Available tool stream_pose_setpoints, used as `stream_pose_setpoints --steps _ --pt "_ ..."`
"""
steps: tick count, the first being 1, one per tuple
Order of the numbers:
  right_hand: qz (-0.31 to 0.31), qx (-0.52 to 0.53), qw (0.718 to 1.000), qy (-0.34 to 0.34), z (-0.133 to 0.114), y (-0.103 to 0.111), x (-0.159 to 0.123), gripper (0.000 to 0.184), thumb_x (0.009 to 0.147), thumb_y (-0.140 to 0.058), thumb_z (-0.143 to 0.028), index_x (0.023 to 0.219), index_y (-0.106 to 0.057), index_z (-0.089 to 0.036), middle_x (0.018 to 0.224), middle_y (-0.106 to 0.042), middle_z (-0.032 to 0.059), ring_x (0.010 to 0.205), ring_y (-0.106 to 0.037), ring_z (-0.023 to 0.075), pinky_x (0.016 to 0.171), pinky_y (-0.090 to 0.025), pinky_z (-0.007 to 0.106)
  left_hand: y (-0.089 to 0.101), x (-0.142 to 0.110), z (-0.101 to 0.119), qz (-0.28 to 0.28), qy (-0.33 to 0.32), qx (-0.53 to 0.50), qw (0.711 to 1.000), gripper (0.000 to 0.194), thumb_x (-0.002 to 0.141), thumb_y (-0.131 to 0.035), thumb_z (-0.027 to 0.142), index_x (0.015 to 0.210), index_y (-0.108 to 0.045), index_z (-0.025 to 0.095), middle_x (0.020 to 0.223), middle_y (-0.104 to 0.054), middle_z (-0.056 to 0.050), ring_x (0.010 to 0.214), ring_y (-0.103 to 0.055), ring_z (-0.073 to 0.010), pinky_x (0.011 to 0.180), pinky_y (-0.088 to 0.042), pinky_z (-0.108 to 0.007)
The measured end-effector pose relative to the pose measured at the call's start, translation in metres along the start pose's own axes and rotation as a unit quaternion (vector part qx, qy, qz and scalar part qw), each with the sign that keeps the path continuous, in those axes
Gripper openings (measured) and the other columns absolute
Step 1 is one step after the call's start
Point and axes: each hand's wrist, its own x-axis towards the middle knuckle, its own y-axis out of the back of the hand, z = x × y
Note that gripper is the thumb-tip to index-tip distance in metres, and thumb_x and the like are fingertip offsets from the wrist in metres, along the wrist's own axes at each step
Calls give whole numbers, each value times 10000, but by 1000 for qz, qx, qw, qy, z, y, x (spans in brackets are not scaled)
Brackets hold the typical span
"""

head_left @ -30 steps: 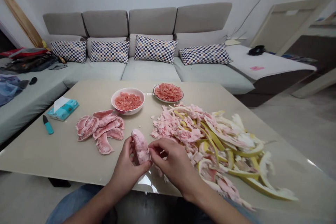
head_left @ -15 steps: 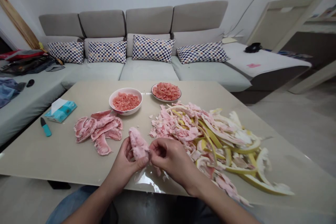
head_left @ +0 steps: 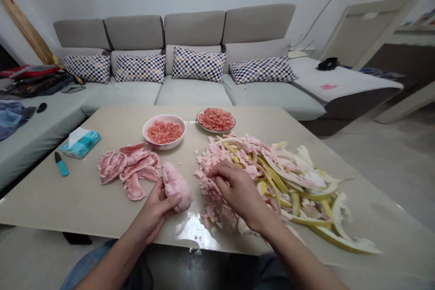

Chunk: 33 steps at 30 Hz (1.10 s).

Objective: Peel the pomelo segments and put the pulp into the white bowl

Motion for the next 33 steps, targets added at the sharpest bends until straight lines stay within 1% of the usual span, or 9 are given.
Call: stream_pose_setpoints --steps 5,10,13,15,18,21,26,30,33 --pt "-29 -114 993 -19 15 -5 -1 239 863 -496 -193 1023 -669 -154 949 -693 109 876 -633 229 784 -475 349 2 -1 4 -54 45 -74 995 573 741 -689 148 1279 -499 207 1058 -688 -93 997 -654 -277 921 -481 -499" --pt "-34 -83 996 -6 7 -7 -3 310 798 -445 -55 947 -689 -173 924 -710 79 867 -645 208 792 -482 332 5 3 6 -99 57 -126 985 513 806 -617 163 1300 -478 156 1069 -693 -141 1032 -650 -319 952 -439 -544" --pt "-52 -1 998 -17 -6 -10 -6 267 827 -461 -104 923 -692 -197 896 -717 52 856 -655 195 800 -492 331 4 4 5 -93 45 -135 985 516 819 -614 164 1314 -467 162 1117 -682 -139 1066 -637 -317 977 -425 -531" --pt "-81 71 994 -17 -15 -14 -10 225 845 -513 -171 1005 -668 -199 947 -710 49 864 -659 181 815 -503 321 3 4 5 -89 28 -130 987 537 836 -603 164 1346 -438 171 1140 -675 -138 1079 -632 -306 987 -425 -509" --pt "-94 130 987 13 -22 -24 -17 417 774 -628 -187 1186 -567 -204 1120 -645 70 932 -640 178 871 -500 329 -1 3 3 -91 10 -113 989 573 856 -591 177 1393 -391 202 1181 -660 -134 1094 -624 -297 980 -439 -483" --pt "-90 139 985 49 -25 -33 -22 601 722 -627 -115 1292 -474 -229 1251 -567 83 1056 -593 196 946 -472 357 -5 1 1 -88 -6 -98 991 579 867 -597 227 1405 -382 223 1216 -644 -135 1122 -607 -293 982 -444 -459" --pt "-104 141 982 75 -24 -39 -26 743 688 -592 -73 1383 -392 -240 1355 -505 95 1220 -498 231 1020 -425 389 -10 0 -5 -74 -9 -87 993 528 893 -557 355 1386 -421 223 1243 -632 -127 1168 -576 -273 1006 -431 -425" --pt "-112 142 981 77 -24 -38 -27 757 678 -602 -96 1392 -399 -245 1339 -532 92 1169 -541 229 979 -457 378 -12 -1 -6 -48 -9 -64 997 557 875 -572 399 1390 -428 241 1250 -633 -113 1186 -564 -264 1021 -421 -402" --pt "-111 142 983 41 -26 -39 -27 728 668 -589 -93 1368 -444 -233 1313 -567 90 1102 -585 225 890 -507 347 -14 -2 -6 -41 -12 -50 998 566 876 -560 423 1394 -426 237 1259 -629 -115 1192 -560 -258 1028 -415 -387"
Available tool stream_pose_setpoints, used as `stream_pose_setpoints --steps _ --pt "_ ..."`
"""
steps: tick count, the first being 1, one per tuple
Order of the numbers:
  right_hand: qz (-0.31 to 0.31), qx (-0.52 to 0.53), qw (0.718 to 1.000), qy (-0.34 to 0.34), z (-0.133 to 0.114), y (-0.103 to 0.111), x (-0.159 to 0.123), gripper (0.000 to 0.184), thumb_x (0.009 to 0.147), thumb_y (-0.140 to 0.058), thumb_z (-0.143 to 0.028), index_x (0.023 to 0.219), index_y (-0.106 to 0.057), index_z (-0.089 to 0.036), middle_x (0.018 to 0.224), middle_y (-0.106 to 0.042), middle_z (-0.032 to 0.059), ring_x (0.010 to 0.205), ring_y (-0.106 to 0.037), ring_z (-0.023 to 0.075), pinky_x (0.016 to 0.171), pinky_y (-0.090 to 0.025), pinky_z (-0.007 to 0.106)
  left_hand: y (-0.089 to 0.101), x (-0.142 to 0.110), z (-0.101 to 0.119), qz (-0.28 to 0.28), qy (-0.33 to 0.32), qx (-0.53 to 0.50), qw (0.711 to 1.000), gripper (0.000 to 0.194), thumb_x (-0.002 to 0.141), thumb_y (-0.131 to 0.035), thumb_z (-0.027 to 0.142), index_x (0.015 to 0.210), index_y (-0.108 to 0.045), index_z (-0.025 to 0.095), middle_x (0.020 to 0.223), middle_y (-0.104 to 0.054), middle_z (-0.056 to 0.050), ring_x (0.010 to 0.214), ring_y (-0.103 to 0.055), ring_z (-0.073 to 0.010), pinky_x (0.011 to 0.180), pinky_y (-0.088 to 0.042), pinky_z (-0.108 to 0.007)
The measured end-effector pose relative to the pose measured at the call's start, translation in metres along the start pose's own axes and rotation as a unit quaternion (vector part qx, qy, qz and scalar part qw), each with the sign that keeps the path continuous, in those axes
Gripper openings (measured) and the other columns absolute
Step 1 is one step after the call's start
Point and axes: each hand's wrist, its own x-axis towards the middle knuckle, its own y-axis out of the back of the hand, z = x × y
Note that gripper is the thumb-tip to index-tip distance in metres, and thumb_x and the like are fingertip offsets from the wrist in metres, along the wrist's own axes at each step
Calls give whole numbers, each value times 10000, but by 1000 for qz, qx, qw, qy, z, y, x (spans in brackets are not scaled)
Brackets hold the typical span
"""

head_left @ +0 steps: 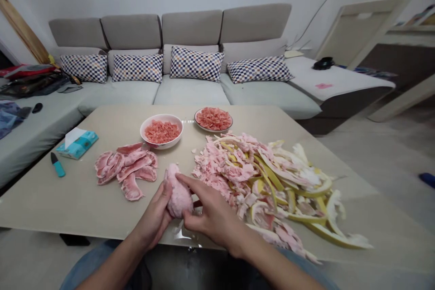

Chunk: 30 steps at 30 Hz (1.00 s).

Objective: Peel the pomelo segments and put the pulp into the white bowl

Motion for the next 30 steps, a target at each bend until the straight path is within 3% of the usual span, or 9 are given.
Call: stream_pose_setpoints --steps 3,7,9,12,19,30 --pt "7 12 999 -44 -3 -1 1 644 689 -587 -110 1317 -510 -223 1216 -637 80 967 -637 201 786 -533 300 0 -1 -2 8 -2 9 1000 576 865 -566 444 1389 -437 242 1263 -627 -114 1185 -566 -252 1029 -411 -370" --pt "28 39 995 -93 -9 2 5 421 765 -576 -158 1184 -601 -196 831 -709 21 664 -632 136 613 -506 230 -1 -5 -7 6 10 19 1000 620 846 -578 474 1399 -422 243 1255 -632 -125 1166 -581 -262 1022 -411 -379" --pt "34 73 991 -109 -11 4 7 369 790 -551 -153 1154 -601 -188 753 -696 0 612 -620 120 569 -491 208 -1 -7 -9 1 11 29 1000 620 856 -564 472 1410 -400 246 1265 -625 -129 1171 -577 -261 1020 -410 -384" --pt "35 122 985 -113 -13 6 10 396 779 -542 -121 1167 -580 -190 858 -712 18 720 -660 129 652 -529 224 -2 -7 -11 1 -14 41 999 592 878 -544 445 1410 -389 237 1288 -607 -134 1187 -564 -255 1021 -409 -381" --pt "6 89 995 -51 -5 -3 5 740 648 -581 -35 1347 -464 -249 1294 -585 74 1094 -603 209 881 -533 321 -1 -1 -6 39 -36 26 998 568 857 -573 458 1358 -449 223 1256 -625 -130 1149 -590 -252 999 -442 -393" --pt "-11 59 998 -2 7 -6 1 826 660 -538 -6 1424 -364 -267 1277 -594 59 1041 -619 197 877 -515 309 0 3 6 12 17 -68 997 532 899 -508 446 1359 -430 191 1218 -641 -143 1105 -614 -273 941 -487 -437"
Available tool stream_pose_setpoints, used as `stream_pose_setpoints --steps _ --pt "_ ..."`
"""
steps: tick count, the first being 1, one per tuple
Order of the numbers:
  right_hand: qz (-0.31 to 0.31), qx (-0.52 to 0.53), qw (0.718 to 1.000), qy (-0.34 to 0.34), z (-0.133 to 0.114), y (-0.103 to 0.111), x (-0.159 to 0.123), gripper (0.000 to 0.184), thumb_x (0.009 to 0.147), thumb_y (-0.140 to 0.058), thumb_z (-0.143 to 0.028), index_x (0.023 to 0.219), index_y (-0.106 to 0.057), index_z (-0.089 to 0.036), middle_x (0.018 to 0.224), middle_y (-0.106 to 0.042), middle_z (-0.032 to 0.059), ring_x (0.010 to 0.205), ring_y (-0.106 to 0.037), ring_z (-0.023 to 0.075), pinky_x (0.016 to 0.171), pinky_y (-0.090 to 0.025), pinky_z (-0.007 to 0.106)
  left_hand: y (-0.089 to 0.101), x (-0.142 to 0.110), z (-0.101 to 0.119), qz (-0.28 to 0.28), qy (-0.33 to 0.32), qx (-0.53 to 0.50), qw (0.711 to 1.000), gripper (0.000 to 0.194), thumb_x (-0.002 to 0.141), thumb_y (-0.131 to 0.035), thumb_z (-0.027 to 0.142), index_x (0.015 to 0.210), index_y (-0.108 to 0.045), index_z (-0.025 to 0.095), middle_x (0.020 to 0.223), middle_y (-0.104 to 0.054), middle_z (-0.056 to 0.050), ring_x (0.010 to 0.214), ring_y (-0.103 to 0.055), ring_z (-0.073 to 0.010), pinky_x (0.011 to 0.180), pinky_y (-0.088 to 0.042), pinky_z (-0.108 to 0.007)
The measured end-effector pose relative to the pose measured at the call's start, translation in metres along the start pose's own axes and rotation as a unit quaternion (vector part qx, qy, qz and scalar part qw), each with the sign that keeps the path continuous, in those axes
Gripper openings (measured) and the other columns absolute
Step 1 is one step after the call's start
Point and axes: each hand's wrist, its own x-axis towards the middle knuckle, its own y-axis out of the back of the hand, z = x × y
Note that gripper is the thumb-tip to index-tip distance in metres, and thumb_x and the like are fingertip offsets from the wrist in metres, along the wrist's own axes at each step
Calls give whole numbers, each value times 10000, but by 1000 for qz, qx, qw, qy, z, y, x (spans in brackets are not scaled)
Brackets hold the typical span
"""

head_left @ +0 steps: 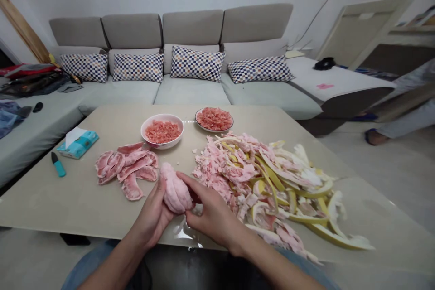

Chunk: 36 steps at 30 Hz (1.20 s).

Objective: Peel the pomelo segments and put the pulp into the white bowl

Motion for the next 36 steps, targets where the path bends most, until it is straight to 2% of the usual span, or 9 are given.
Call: stream_pose_setpoints --steps 5,8,12,15,18,21,24,30,36 --pt "-27 22 999 -10 -12 12 3 818 680 -569 -19 1432 -351 -259 1313 -570 62 1079 -602 189 932 -490 314 -3 -2 2 -40 1 0 999 527 897 -526 423 1359 -429 189 1230 -629 -153 1137 -593 -282 974 -454 -458" --pt "-28 33 999 -28 -17 15 5 697 744 -624 -101 1392 -414 -245 1304 -579 66 1122 -585 198 968 -470 328 -3 -3 1 -43 -20 24 999 490 878 -583 356 1325 -472 191 1206 -641 -138 1142 -588 -266 1004 -429 -432" --pt "-1 -38 999 -24 -16 15 6 457 844 -614 -270 1288 -522 -213 1205 -633 88 1068 -603 220 929 -475 353 0 -3 1 -42 -27 77 996 401 848 -628 334 1208 -570 165 1190 -643 -138 1121 -595 -265 975 -452 -394" --pt "-39 -98 994 15 -17 19 6 350 884 -557 -269 1228 -555 -203 1069 -676 82 1020 -617 224 901 -470 350 4 -3 2 -38 -17 135 990 438 780 -708 306 1176 -587 164 1196 -637 -139 1085 -608 -275 915 -489 -374" --pt "-71 -130 988 36 -19 23 4 282 897 -512 -235 1169 -569 -187 963 -684 74 936 -637 216 842 -483 328 8 -3 4 -49 -31 182 982 517 736 -747 272 1210 -566 174 1218 -625 -129 1100 -595 -274 923 -477 -355" --pt "-67 -157 984 53 -17 22 1 330 882 -503 -228 1201 -538 -153 955 -681 100 893 -642 222 800 -493 323 12 -2 5 -59 -64 221 971 521 746 -737 255 1227 -552 185 1236 -616 -112 1138 -568 -263 955 -449 -339" --pt "-47 -187 979 68 -11 18 -1 454 867 -502 -237 1301 -466 -110 984 -682 140 865 -647 237 761 -504 340 15 -3 4 -67 -75 246 964 523 745 -737 242 1229 -547 188 1255 -606 -108 1150 -561 -260 968 -440 -337" --pt "-23 -203 974 96 -6 16 -3 504 890 -452 -200 1383 -376 -128 1005 -682 135 850 -653 217 760 -519 339 19 -8 2 -92 -68 207 972 623 721 -751 202 1288 -493 212 1320 -563 -109 1217 -523 -267 1012 -412 -351" --pt "-7 -247 958 146 -3 6 -6 628 861 -501 -175 1439 -258 -142 993 -674 144 838 -641 240 723 -539 370 21 -6 3 -48 -89 234 967 544 720 -754 241 1210 -527 178 1216 -622 -113 1170 -549 -267 970 -432 -341"
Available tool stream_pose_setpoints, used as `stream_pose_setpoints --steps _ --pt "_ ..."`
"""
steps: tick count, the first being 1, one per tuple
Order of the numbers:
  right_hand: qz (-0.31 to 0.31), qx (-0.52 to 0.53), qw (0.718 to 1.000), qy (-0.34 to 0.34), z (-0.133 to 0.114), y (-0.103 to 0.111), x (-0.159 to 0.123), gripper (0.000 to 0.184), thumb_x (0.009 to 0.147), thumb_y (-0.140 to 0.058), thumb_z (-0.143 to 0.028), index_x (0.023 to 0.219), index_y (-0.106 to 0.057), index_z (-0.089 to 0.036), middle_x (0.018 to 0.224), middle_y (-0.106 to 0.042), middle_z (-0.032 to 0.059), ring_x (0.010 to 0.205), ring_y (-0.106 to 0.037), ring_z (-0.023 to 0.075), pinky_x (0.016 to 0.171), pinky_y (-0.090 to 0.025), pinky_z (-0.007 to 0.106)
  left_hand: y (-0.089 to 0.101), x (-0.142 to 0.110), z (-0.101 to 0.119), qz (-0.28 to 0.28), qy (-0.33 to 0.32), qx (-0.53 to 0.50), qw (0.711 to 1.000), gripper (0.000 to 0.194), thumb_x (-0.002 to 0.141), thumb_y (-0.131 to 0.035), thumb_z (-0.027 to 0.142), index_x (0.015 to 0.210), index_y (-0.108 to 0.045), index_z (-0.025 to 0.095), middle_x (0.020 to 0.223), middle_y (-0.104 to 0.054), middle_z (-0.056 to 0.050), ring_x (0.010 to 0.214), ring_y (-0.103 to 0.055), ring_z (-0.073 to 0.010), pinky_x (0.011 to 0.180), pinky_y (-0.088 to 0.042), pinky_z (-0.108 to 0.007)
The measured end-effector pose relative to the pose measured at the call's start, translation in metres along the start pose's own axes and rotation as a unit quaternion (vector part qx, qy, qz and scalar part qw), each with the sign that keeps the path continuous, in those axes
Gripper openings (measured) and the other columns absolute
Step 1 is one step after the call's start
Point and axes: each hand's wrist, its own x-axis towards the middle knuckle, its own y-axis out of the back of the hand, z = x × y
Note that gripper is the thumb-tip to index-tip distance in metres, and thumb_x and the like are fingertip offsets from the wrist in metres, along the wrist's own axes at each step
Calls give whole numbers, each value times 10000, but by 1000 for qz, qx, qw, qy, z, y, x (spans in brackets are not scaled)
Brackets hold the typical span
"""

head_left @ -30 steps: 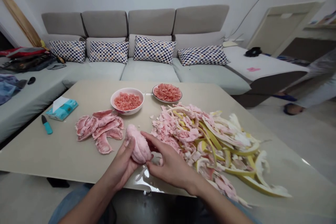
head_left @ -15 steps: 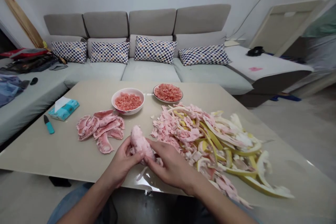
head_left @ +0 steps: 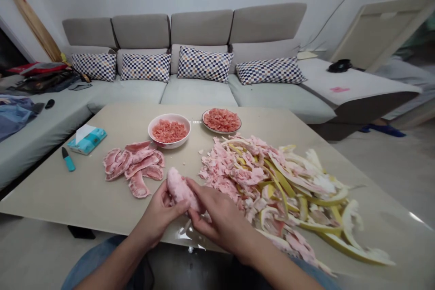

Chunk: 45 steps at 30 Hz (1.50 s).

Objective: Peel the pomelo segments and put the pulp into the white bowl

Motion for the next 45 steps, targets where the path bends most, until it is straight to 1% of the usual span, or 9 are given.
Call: stream_pose_setpoints --steps 5,10,14,18,21,24,33,40,45 --pt "24 6 1000 4 -6 -3 -3 601 860 -488 -147 1421 -273 -161 1095 -647 161 924 -632 251 781 -543 396 -3 -3 1 18 -11 50 999 496 720 -747 292 1158 -555 164 1107 -659 -96 1074 -589 -242 910 -457 -317" --pt "37 27 999 -23 -11 -4 -5 558 835 -526 -163 1366 -357 -135 1058 -642 167 931 -627 257 781 -549 391 -6 -10 3 47 -12 69 996 490 701 -753 305 1130 -560 165 1062 -674 -85 1019 -607 -231 862 -472 -297" --pt "42 45 998 -34 -9 -6 -6 543 806 -555 -163 1330 -418 -127 1025 -651 163 907 -630 256 778 -544 391 -6 -10 2 40 -15 64 997 514 685 -764 308 1131 -550 166 1052 -673 -86 1011 -606 -229 865 -472 -301" --pt "13 76 994 -77 -5 -4 -3 504 817 -550 -168 1313 -463 -137 1022 -668 146 895 -638 247 785 -535 388 -5 -3 -1 37 1 27 999 518 693 -759 294 1143 -540 161 1083 -654 -97 1055 -591 -244 893 -465 -319" --pt "-19 116 988 -101 -3 0 0 532 817 -544 -144 1340 -446 -169 1141 -647 130 995 -627 226 868 -509 361 -4 2 -3 35 2 14 999 520 705 -752 277 1166 -533 175 1121 -640 -92 1078 -581 -239 911 -457 -316" --pt "-30 144 984 -101 -3 4 1 576 781 -539 -100 1341 -439 -193 1228 -609 111 1081 -594 210 932 -475 340 -3 4 -3 10 -3 27 1000 546 710 -750 244 1199 -514 197 1152 -629 -78 1082 -579 -220 932 -444 -307" --pt "22 112 985 -133 -10 -6 -4 526 747 -533 -116 1268 -472 -159 1104 -642 123 961 -617 236 833 -505 369 -7 2 1 -9 0 89 996 495 674 -728 178 1123 -521 182 982 -643 -50 979 -608 -222 861 -470 -306" --pt "-12 94 982 -164 -14 -7 -2 495 688 -550 -108 1179 -509 -151 1011 -622 95 904 -590 220 780 -487 337 -7 -3 6 -30 10 93 995 524 671 -691 130 1145 -476 196 963 -635 -34 909 -616 -193 826 -472 -287" --pt "-19 66 984 -165 -18 -8 -2 473 669 -537 -115 1140 -525 -152 958 -616 81 827 -588 208 713 -469 309 -7 -4 2 5 14 118 993 516 622 -683 91 1097 -506 185 901 -623 -16 874 -600 -191 812 -462 -284"
